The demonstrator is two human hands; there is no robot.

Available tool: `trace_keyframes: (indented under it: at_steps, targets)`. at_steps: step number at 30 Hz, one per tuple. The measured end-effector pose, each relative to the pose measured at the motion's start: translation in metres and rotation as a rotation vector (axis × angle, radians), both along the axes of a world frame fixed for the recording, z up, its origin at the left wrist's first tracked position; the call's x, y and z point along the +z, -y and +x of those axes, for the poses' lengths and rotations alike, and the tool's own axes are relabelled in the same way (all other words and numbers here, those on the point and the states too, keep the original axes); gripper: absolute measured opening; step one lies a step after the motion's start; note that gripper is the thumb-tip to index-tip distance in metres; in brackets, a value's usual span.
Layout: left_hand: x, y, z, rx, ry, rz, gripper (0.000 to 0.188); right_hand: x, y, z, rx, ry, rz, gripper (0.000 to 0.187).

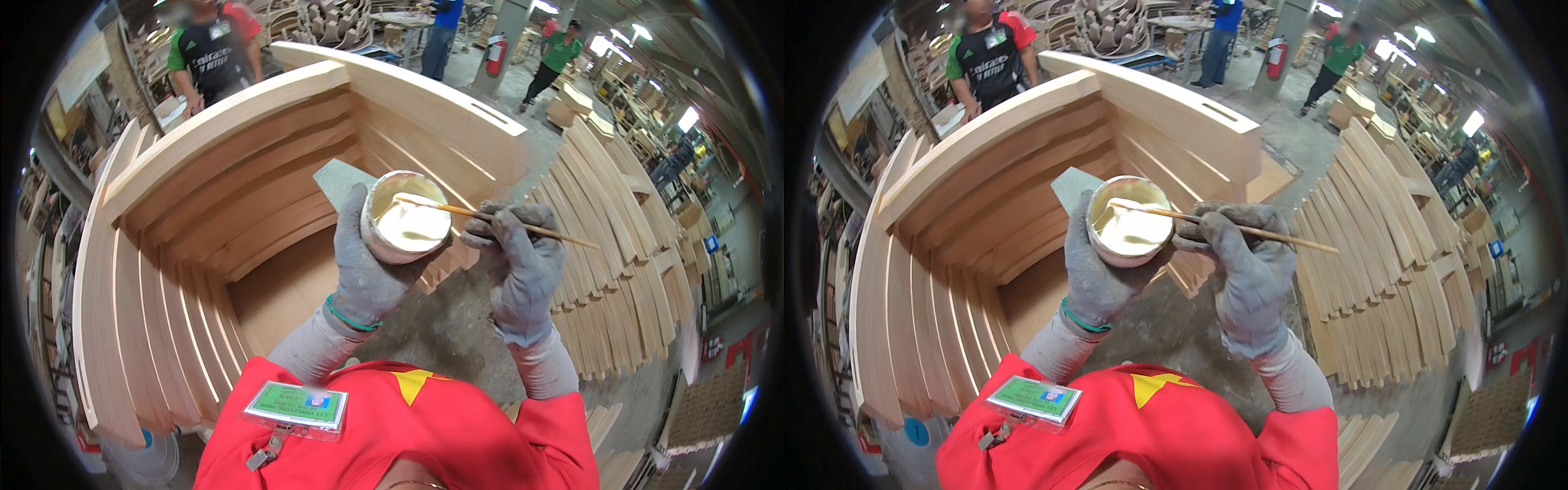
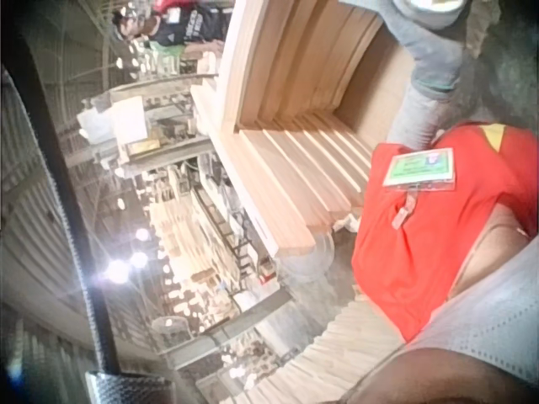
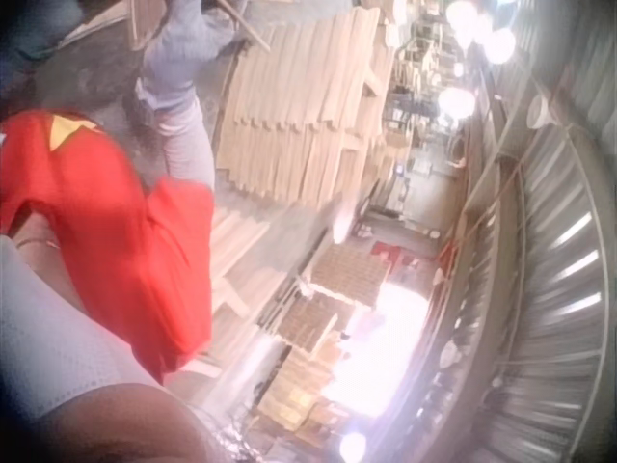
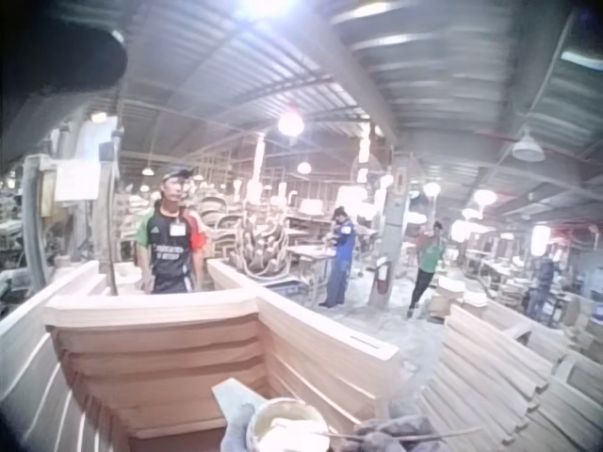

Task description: The person applies a white finish to wooden chair frames using a brush and a small container of paint. They repeatedly dip the brush, coat edges and surfaces, and stack the finished frames on a nearby pile.

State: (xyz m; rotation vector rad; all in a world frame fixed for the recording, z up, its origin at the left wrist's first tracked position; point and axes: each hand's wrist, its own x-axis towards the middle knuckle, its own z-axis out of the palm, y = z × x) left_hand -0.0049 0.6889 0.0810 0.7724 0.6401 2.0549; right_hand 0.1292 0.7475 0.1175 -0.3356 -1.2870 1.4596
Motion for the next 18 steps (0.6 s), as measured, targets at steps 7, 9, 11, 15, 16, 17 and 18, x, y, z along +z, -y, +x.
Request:
trace_keyframes:
  at_steps: [7,9,11,15,16,17,18]
  targets:
    - [0.005,-0.014,-0.004,0.374,-0.741,-0.047,0.056,0.013,-0.023,0.008,0.162,-0.120,-0.047,0.014]
    - [0.006,-0.018,-0.004,0.379,-0.731,-0.069,0.060,0.025,-0.029,0.013,0.134,-0.071,-0.030,0.015]
    - [0.017,-0.016,0.002,0.370,-0.729,-0.029,0.054,0.037,-0.026,0.019,0.079,0.018,0.008,0.015]
    - [0.034,-0.008,0.006,-0.183,0.151,0.012,0.048,0.039,-0.015,0.031,0.032,0.164,0.092,0.015]
    - [0.033,-0.007,0.005,-0.285,0.355,0.019,0.047,0.036,-0.010,0.030,0.020,0.169,0.070,0.014]
    - [0.027,-0.007,0.002,-0.296,0.371,0.044,0.045,0.032,-0.005,0.029,0.026,0.188,0.128,0.013]
    - [0.024,-0.009,0.001,-0.316,0.389,0.072,0.046,0.028,-0.001,0.030,0.023,0.209,0.190,0.013]
